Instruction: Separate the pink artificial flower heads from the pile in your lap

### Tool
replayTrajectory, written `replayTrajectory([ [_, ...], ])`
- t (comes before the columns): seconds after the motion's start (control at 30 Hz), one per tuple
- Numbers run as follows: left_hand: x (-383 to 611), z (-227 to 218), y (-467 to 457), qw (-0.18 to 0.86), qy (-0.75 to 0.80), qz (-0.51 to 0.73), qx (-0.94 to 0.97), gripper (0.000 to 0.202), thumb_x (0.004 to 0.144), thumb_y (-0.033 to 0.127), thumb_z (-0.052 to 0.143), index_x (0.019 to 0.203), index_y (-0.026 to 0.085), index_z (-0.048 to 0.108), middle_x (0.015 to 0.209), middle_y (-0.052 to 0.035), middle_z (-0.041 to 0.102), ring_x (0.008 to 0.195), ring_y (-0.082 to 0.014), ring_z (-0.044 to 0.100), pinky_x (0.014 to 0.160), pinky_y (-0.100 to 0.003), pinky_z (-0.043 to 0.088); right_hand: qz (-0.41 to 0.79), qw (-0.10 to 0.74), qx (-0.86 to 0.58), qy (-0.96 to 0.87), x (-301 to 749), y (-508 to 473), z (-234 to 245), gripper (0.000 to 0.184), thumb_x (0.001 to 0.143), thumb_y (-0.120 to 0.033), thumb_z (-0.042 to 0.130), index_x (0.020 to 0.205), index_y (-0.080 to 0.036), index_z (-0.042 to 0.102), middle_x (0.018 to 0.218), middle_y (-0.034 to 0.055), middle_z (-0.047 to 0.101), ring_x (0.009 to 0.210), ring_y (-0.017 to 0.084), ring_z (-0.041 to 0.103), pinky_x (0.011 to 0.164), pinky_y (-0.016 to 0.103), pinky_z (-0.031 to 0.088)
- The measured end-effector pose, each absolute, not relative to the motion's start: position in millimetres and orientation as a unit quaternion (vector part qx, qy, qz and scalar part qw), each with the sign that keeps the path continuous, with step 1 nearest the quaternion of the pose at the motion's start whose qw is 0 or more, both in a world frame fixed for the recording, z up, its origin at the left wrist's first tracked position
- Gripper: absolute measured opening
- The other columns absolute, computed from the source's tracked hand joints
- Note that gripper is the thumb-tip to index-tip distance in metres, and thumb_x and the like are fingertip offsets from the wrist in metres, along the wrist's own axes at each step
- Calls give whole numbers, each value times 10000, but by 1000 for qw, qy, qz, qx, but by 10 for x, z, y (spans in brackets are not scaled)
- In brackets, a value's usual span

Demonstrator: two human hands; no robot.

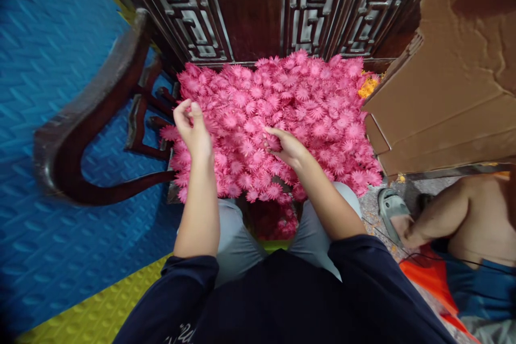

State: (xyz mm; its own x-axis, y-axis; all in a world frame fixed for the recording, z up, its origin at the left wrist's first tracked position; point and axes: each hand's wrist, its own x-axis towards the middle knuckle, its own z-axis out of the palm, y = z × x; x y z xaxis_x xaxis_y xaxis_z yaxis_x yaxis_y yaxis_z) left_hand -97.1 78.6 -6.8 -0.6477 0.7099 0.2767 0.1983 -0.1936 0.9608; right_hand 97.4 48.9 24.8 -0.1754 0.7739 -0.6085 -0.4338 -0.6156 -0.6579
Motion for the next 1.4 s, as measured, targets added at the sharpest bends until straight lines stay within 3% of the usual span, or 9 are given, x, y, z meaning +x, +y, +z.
replayTrajectory([
  [0.13, -895, -42, 708, 173, 651, 599, 432, 461, 790, 464, 656, 1145, 173, 618, 1132, -104, 524, 1126, -215, 443, 1105, -429, 245, 747, 412, -498, -158, 963, 496, 263, 112, 797, -167, 572, 686, -185, 564, 561, -56, 619, 474, 72, 516, 507, 210, 402],
  [0.27, -628, -28, 614, 358, 544, 522, 551, 338, 765, 466, 687, 992, 215, 684, 951, -51, 658, 911, -177, 594, 913, -361, 459, 756, 406, -488, -161, 961, 488, 255, 112, 807, -152, 554, 705, -178, 592, 567, -55, 633, 476, 64, 523, 521, 204, 422],
  [0.4, -468, -62, 585, 487, 454, 504, 550, 279, 717, 363, 730, 942, 205, 677, 935, -39, 704, 850, -152, 638, 819, -295, 499, 774, 394, -468, -166, 969, 488, 236, 69, 795, -149, 577, 760, -178, 628, 613, -53, 659, 512, 70, 555, 556, 208, 456],
  [0.53, -560, -104, 634, 327, 554, 585, 493, 162, 791, 266, 639, 936, 198, 662, 948, -39, 691, 875, -154, 628, 849, -298, 490, 788, 394, -453, -134, 975, 509, 235, 185, 868, -244, 470, 783, -185, 623, 624, -17, 657, 501, 104, 553, 507, 232, 444],
  [0.7, -617, -46, 592, 106, 658, 544, 510, 429, 717, 237, 721, 1137, 258, 638, 1192, -76, 578, 1193, -254, 487, 1074, -417, 343, 806, 396, -428, -106, 971, 516, 260, 345, 923, -349, 347, 872, -166, 635, 710, 25, 693, 577, 126, 606, 580, 257, 500],
  [0.87, -367, -14, 452, 168, 584, 470, 640, 428, 754, 297, 706, 1176, 266, 642, 1111, -67, 609, 1088, -240, 528, 1013, -404, 379, 795, 423, -430, -68, 962, 508, 296, 301, 914, -355, 377, 818, -196, 614, 718, 12, 698, 628, 134, 628, 675, 289, 532],
  [1.07, -361, -47, 474, 149, 643, 485, 574, 168, 831, 189, 572, 928, 220, 706, 870, -49, 663, 906, -224, 581, 921, -399, 394, 746, 459, -481, -41, 993, 552, 243, 164, 895, -292, 454, 836, -212, 584, 698, -16, 688, 666, 140, 628, 627, 281, 529],
  [1.17, -320, 54, 422, 163, 606, 485, 610, 132, 832, 248, 597, 909, 214, 698, 854, -36, 676, 876, -208, 600, 880, -368, 414, 744, 475, -469, -31, 1002, 589, 194, 247, 933, -333, 383, 858, -210, 583, 692, -4, 680, 658, 137, 619, 597, 271, 524],
  [1.4, -66, 145, 285, 170, 578, 332, 726, 267, 819, 378, 642, 1052, 256, 686, 1153, -39, 657, 1118, -240, 565, 968, -391, 402, 742, 526, -392, -135, 1052, 611, 238, 400, 940, -476, 359, 826, -198, 623, 653, 7, 634, 583, 116, 562, 602, 244, 508],
])
